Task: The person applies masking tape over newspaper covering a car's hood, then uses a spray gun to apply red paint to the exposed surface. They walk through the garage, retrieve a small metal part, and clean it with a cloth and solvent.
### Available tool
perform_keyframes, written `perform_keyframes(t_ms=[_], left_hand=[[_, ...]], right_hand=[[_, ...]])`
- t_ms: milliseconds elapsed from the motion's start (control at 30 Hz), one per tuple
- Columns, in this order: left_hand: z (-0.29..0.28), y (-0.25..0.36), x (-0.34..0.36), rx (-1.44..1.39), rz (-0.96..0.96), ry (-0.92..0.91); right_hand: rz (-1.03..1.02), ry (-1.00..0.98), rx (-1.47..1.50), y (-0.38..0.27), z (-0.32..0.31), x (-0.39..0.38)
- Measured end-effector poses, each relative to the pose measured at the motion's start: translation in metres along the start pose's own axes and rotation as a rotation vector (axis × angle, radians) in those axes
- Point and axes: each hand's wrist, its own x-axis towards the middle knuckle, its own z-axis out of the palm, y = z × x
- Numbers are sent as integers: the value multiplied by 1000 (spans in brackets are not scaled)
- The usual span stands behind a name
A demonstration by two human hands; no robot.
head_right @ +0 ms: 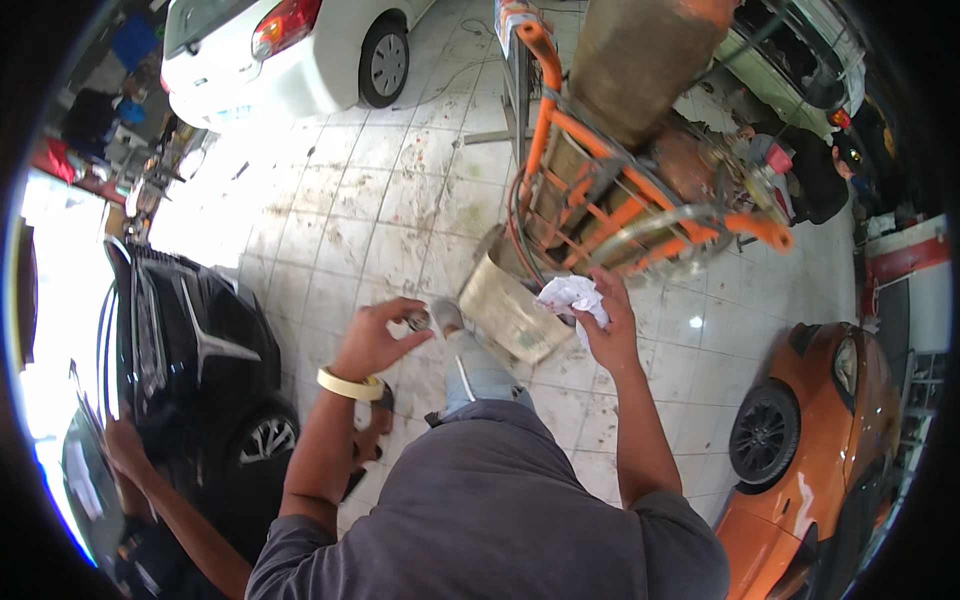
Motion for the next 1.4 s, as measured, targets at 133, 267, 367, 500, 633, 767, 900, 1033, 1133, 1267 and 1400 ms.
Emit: perform_keyframes(t_ms=[133,267,367,500,633,767,900,1033,1133,1267,1400], left_hand=[[-35,-54,96,74,63,-207],[-99,-115,146,47,15,-234],[-161,-163,169,109,-174,-155],[-214,-235,188,66,-355,-15],[-256,-295,257,21,-505,-58],[-308,-350,409,72,-311,-131],[-373,-361,635,103,-12,-186],[-408,-341,860,189,156,-239],[-401,-295,1000,183,285,-309],[-388,-268,1114,122,360,-407],[-405,-297,1162,232,110,-446]], right_hand=[[188,-215,-82,17,93,110],[14,-494,-133,-18,178,241],[-64,-545,-98,-43,229,344],[-105,-540,-74,-55,299,461],[4,-561,-50,0,363,543],[462,-613,-251,157,401,540],[800,-466,-393,275,358,410],[1232,-444,-455,243,317,330],[1446,-454,-297,195,318,382],[1589,-313,-243,274,391,461],[1239,-382,-354,396,466,728]])
